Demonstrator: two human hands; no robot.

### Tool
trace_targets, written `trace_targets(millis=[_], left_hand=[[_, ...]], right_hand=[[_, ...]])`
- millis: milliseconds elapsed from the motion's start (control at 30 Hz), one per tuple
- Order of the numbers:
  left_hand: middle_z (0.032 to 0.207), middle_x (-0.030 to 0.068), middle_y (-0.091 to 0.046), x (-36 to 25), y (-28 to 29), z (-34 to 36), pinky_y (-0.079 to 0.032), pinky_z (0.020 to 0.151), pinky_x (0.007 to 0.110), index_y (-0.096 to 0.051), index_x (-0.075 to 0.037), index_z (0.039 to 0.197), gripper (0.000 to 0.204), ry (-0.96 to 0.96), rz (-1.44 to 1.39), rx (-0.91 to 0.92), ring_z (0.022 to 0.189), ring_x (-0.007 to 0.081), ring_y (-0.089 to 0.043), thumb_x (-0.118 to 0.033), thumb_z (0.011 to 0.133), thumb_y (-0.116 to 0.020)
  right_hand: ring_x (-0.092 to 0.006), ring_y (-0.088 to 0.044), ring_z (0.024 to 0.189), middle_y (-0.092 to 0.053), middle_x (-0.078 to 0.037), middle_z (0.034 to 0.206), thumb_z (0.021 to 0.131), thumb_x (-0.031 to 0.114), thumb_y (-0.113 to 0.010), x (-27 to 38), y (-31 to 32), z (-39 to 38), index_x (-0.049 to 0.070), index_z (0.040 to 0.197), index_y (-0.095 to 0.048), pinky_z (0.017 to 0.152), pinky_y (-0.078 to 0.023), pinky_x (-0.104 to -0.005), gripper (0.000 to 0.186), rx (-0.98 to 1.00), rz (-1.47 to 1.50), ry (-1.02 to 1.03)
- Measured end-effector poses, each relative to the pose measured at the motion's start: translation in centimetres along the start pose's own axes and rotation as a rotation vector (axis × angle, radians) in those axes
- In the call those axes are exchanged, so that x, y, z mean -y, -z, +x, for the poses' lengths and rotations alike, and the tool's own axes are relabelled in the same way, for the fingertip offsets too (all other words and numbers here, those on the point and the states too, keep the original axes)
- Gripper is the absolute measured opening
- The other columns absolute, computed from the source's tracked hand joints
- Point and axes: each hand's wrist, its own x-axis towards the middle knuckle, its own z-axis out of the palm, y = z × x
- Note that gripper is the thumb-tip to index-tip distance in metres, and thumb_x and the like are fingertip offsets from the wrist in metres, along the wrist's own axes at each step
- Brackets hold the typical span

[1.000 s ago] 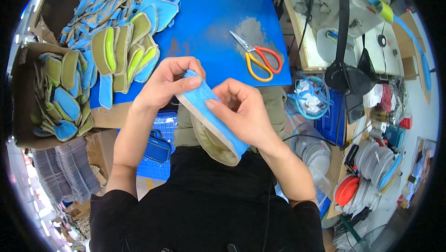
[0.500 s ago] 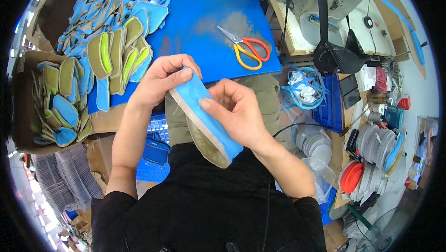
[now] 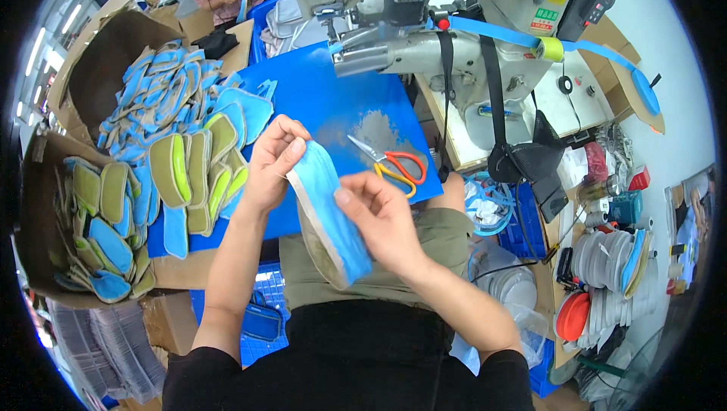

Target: The person aligns a blue fabric piece onto a beige insole and sews the edges using a sewing machine. They repeatedly trim excess thread with scissors and inspect the seam before continuing to sew the next insole.

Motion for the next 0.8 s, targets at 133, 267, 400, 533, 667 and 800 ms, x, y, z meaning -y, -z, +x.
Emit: trace_targets(millis=[133, 267, 400, 533, 667, 800], left_hand=[[0.095, -0.0008, -0.057, -0.4, 2.6, 3.5, -0.042, 0.074, 0.024, -0.062, -0.006, 0.101, 0.015, -0.018, 0.04, 0.013, 0.083, 0.0067, -0.052, -0.02, 0.101, -0.068], [0.098, -0.0016, -0.06, -0.2, 5.3, 6.3, -0.045, 0.078, 0.023, -0.063, -0.007, 0.103, 0.014, -0.037, -0.005, 0.019, 0.086, 0.0052, -0.055, -0.019, 0.101, -0.069], [0.098, -0.0018, -0.061, 0.0, 6.0, 9.3, -0.046, 0.078, 0.022, -0.063, -0.007, 0.103, 0.017, -0.004, -0.048, 0.031, 0.086, 0.0051, -0.055, -0.022, 0.102, -0.069], [0.102, -0.0012, -0.063, 0.3, 6.1, 11.2, -0.046, 0.079, 0.023, -0.063, -0.007, 0.102, 0.017, 0.027, -0.036, 0.067, 0.088, 0.0052, -0.057, -0.023, 0.102, -0.069], [0.104, -0.0005, -0.064, 1.0, 6.0, 12.6, -0.046, 0.08, 0.023, -0.062, -0.007, 0.101, 0.018, 0.03, -0.028, 0.089, 0.089, 0.0055, -0.058, -0.024, 0.102, -0.069], [0.104, -0.0006, -0.065, 1.8, 6.1, 13.1, -0.047, 0.081, 0.023, -0.062, -0.008, 0.101, 0.018, 0.038, -0.073, 0.067, 0.09, 0.0055, -0.058, -0.024, 0.102, -0.069]], right_hand=[[-0.0056, -0.056, 0.081, -0.062, 0.002, 0.094, 0.102, 0.018, -0.066, 3.3, 4.2, 4.7, 0.005, 0.127, -0.06, 0.071, -0.047, -0.021, 0.028, -0.16, -0.081, 0.209], [-0.0069, -0.058, 0.077, -0.066, -0.002, 0.093, 0.103, 0.023, -0.065, 8.2, 8.4, 10.7, 0.005, 0.127, -0.06, 0.067, -0.046, -0.0218, 0.03, -0.36, -0.064, 0.37], [-0.0058, -0.054, 0.07, -0.063, 0.001, 0.086, 0.103, 0.033, -0.065, 12.0, 10.0, 14.6, 0.006, 0.121, -0.064, 0.061, -0.042, -0.0221, 0.033, -0.423, -0.052, 0.401], [-0.0034, -0.037, 0.06, -0.05, 0.007, 0.07, 0.099, 0.038, -0.07, 15.6, 10.0, 17.2, 0.004, 0.111, -0.069, 0.055, -0.027, -0.0217, 0.036, -0.334, -0.266, 0.27], [-0.0002, -0.031, 0.057, -0.04, 0.012, 0.067, 0.1, 0.035, -0.067, 15.9, 9.8, 18.8, 0.006, 0.12, -0.068, 0.052, -0.02, -0.0213, 0.035, -0.256, -0.468, 0.283], [0.0025, -0.033, 0.057, -0.049, 0.012, 0.074, 0.098, 0.023, -0.067, 15.4, 9.7, 18.9, 0.006, 0.123, -0.066, 0.051, -0.023, -0.0181, 0.03, -0.206, -0.293, 0.258]])
